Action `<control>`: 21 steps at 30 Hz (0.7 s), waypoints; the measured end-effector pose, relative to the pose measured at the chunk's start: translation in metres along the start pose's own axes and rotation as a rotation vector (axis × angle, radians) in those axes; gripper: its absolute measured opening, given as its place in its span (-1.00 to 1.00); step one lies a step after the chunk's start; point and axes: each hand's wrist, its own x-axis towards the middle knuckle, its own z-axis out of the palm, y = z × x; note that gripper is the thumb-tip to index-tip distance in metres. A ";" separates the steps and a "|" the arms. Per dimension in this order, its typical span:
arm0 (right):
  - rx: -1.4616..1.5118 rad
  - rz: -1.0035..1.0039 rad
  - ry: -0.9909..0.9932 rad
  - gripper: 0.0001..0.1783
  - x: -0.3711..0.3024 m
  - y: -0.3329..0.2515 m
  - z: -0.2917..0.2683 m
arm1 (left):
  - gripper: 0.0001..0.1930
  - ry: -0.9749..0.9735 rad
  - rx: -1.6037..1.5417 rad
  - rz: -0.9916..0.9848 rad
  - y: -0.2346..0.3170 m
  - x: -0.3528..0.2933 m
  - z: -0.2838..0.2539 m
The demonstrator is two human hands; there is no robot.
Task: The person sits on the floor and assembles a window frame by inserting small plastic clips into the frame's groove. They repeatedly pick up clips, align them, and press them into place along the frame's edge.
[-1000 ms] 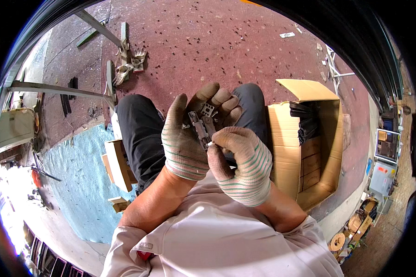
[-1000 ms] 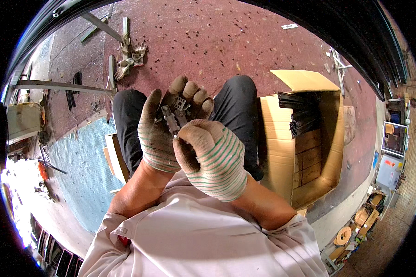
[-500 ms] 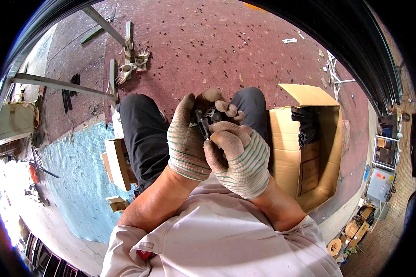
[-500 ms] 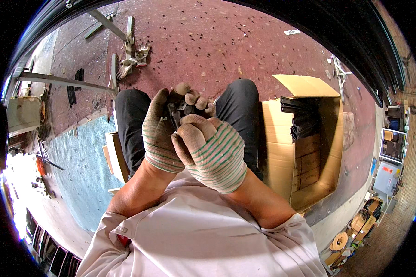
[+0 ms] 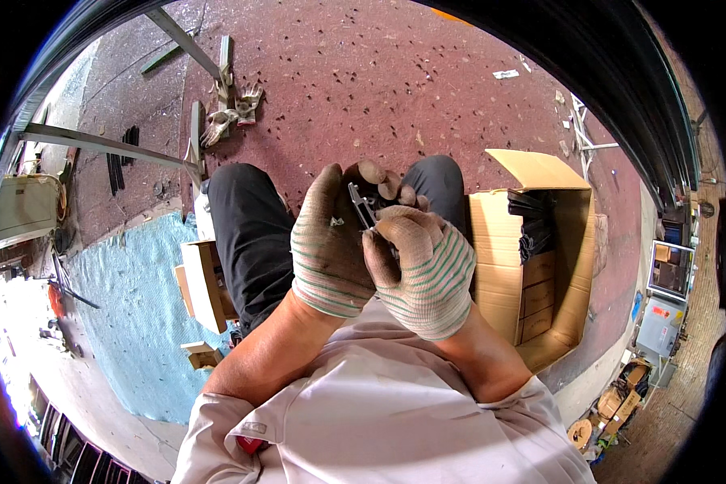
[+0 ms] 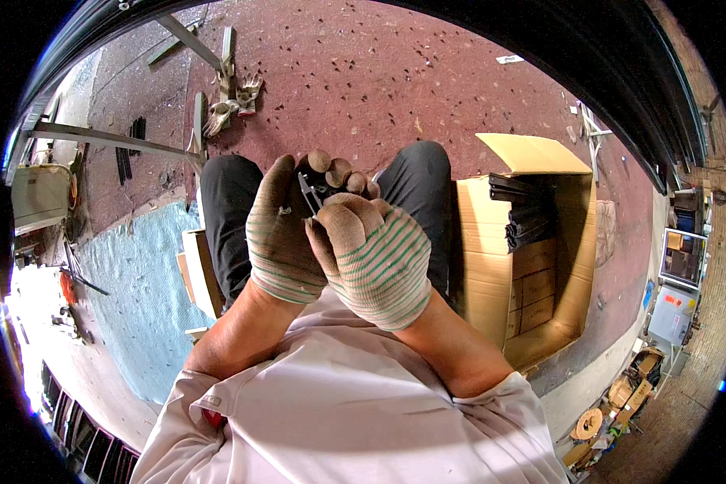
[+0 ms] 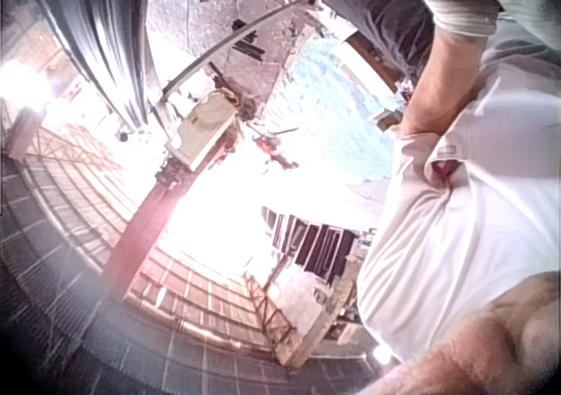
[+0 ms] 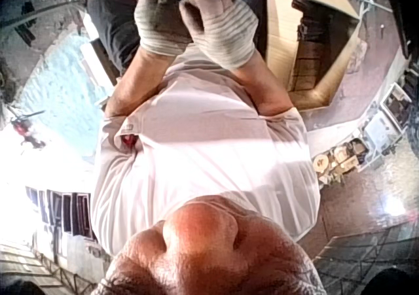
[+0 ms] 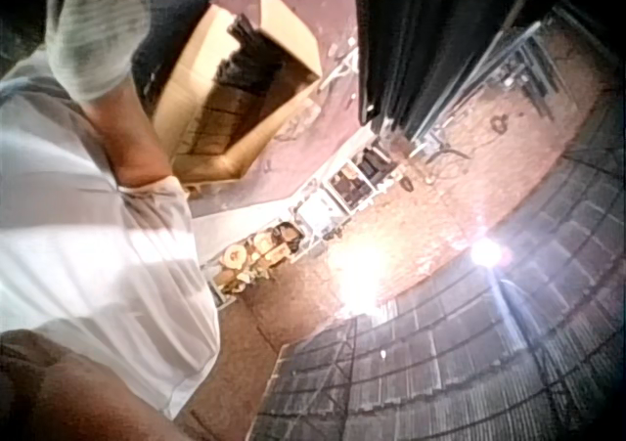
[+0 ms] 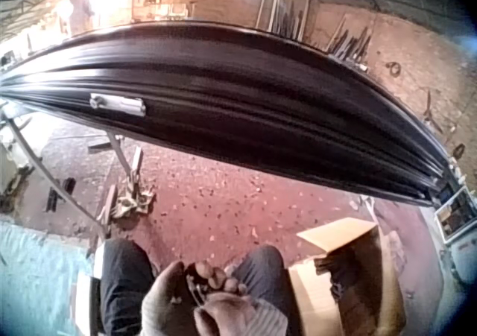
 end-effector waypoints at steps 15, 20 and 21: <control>0.250 0.237 0.187 -0.81 0.003 -0.007 0.002 | -0.61 0.171 -0.121 -0.118 0.004 -0.007 -0.007; 0.232 0.360 0.188 -0.79 0.007 -0.006 -0.015 | -0.66 0.371 0.217 -0.156 0.013 -0.015 -0.012; 0.220 0.318 0.193 -0.78 0.008 -0.004 -0.018 | -0.67 0.409 0.286 -0.164 0.014 -0.016 -0.013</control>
